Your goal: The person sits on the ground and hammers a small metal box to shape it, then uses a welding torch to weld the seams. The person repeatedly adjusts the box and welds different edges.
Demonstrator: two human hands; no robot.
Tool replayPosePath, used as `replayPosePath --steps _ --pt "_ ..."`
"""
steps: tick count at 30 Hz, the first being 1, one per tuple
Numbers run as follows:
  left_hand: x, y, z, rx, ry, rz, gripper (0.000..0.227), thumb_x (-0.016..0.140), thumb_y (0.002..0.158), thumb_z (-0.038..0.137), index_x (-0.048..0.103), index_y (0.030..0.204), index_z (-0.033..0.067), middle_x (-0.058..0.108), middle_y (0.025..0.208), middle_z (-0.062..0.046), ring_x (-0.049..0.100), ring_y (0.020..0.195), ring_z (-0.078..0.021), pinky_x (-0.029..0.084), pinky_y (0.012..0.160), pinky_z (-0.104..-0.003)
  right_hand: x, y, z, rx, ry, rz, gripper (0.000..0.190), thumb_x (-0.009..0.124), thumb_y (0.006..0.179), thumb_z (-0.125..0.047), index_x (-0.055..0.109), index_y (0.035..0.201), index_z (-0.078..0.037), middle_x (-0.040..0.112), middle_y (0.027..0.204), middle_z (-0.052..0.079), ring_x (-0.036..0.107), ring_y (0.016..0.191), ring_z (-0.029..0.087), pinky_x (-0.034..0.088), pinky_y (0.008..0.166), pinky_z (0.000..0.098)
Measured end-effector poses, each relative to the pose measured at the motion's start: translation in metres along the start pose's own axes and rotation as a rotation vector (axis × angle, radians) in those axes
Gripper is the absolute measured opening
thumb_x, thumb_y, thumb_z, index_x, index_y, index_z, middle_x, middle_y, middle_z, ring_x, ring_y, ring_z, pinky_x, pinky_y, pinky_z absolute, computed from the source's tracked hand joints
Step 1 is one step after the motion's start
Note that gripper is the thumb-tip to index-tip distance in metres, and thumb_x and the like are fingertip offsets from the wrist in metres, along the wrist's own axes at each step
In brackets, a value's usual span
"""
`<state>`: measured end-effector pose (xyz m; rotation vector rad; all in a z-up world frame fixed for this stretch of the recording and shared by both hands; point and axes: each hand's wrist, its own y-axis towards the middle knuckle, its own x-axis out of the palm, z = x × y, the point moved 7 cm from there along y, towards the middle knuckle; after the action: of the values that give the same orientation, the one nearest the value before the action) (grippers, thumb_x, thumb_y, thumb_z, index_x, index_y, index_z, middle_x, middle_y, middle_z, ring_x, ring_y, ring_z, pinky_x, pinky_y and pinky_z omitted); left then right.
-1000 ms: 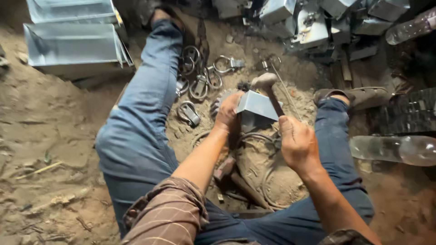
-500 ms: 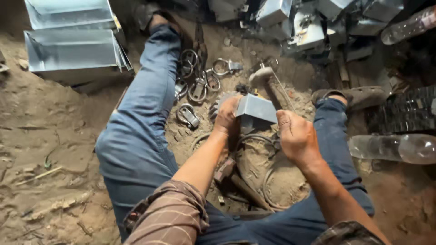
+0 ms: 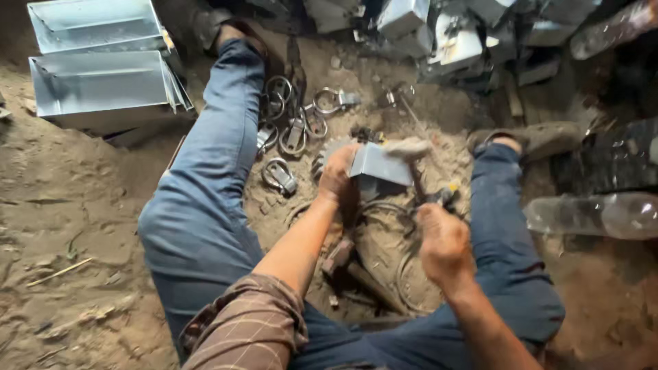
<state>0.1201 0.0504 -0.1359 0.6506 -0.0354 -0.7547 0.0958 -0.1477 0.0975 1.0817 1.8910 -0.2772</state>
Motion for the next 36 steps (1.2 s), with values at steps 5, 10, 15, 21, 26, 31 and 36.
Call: replayPosePath --steps 5,10,15,21,26,31,36 --pt "-0.005 -0.001 0.013 0.033 -0.005 -0.061 0.043 0.060 0.090 0.011 0.060 0.132 0.0019 0.066 0.127 -0.022 0.063 0.122 -0.0416 0.050 0.107 -0.045 -0.027 -0.015 0.032 0.307 0.094 0.012 0.049 0.044 0.109 -0.040 0.059 0.083 -0.001 0.056 0.062 0.006 0.053 0.058 0.013 0.042 0.054 0.0316" --pt "-0.012 0.007 0.032 0.037 0.022 -0.088 0.045 0.061 0.088 0.012 0.059 0.132 0.0033 0.066 0.127 -0.022 0.063 0.121 -0.0416 0.050 0.107 -0.045 -0.036 -0.033 0.024 0.189 0.301 0.059 0.050 0.040 0.110 -0.040 0.062 0.090 -0.001 0.050 0.065 0.006 0.046 0.059 0.014 0.036 0.051 0.0321" --pt "-0.005 -0.004 0.023 0.051 0.018 -0.121 0.045 0.061 0.087 0.015 0.060 0.131 0.0024 0.066 0.125 -0.021 0.063 0.121 -0.0404 0.050 0.106 -0.043 0.002 -0.023 -0.013 -0.221 -0.038 -0.014 0.051 0.038 0.118 -0.040 0.061 0.098 0.001 0.059 0.079 0.015 0.057 0.066 0.019 0.044 0.061 0.0367" --pt "0.013 -0.008 -0.028 0.002 -0.127 -0.111 0.038 0.054 0.101 0.021 0.064 0.132 0.0034 0.066 0.133 -0.019 0.061 0.129 -0.0349 0.046 0.111 -0.042 -0.009 -0.034 0.018 0.158 0.293 -0.008 0.053 0.042 0.109 -0.046 0.059 0.084 -0.002 0.051 0.063 0.004 0.049 0.056 0.013 0.039 0.052 0.0321" --pt "-0.006 0.010 -0.032 -0.253 -0.323 -0.114 0.031 0.053 0.104 0.017 0.066 0.130 0.0048 0.070 0.128 -0.015 0.065 0.121 -0.0280 0.048 0.107 -0.035 -0.047 -0.031 0.048 0.371 0.447 0.079 0.050 0.045 0.109 -0.047 0.059 0.085 -0.005 0.047 0.067 -0.002 0.044 0.059 0.007 0.034 0.050 0.0255" --pt "-0.052 0.041 0.025 -0.057 -0.175 -0.187 0.033 0.052 0.094 0.002 0.065 0.125 0.0056 0.071 0.118 -0.014 0.070 0.113 -0.0288 0.053 0.099 -0.032 -0.068 -0.048 0.079 0.513 0.460 0.034 0.048 0.043 0.108 -0.045 0.058 0.084 -0.006 0.048 0.064 -0.002 0.042 0.053 0.007 0.034 0.044 0.0248" --pt "-0.057 0.049 0.049 -0.020 -0.104 -0.192 0.049 0.046 0.079 -0.008 0.064 0.123 0.0067 0.070 0.113 -0.016 0.070 0.109 -0.0350 0.055 0.096 -0.034 -0.075 -0.042 0.083 0.174 0.791 0.221 0.045 0.045 0.116 -0.043 0.050 0.086 -0.010 0.043 0.069 -0.001 0.037 0.056 0.009 0.030 0.050 0.0262"
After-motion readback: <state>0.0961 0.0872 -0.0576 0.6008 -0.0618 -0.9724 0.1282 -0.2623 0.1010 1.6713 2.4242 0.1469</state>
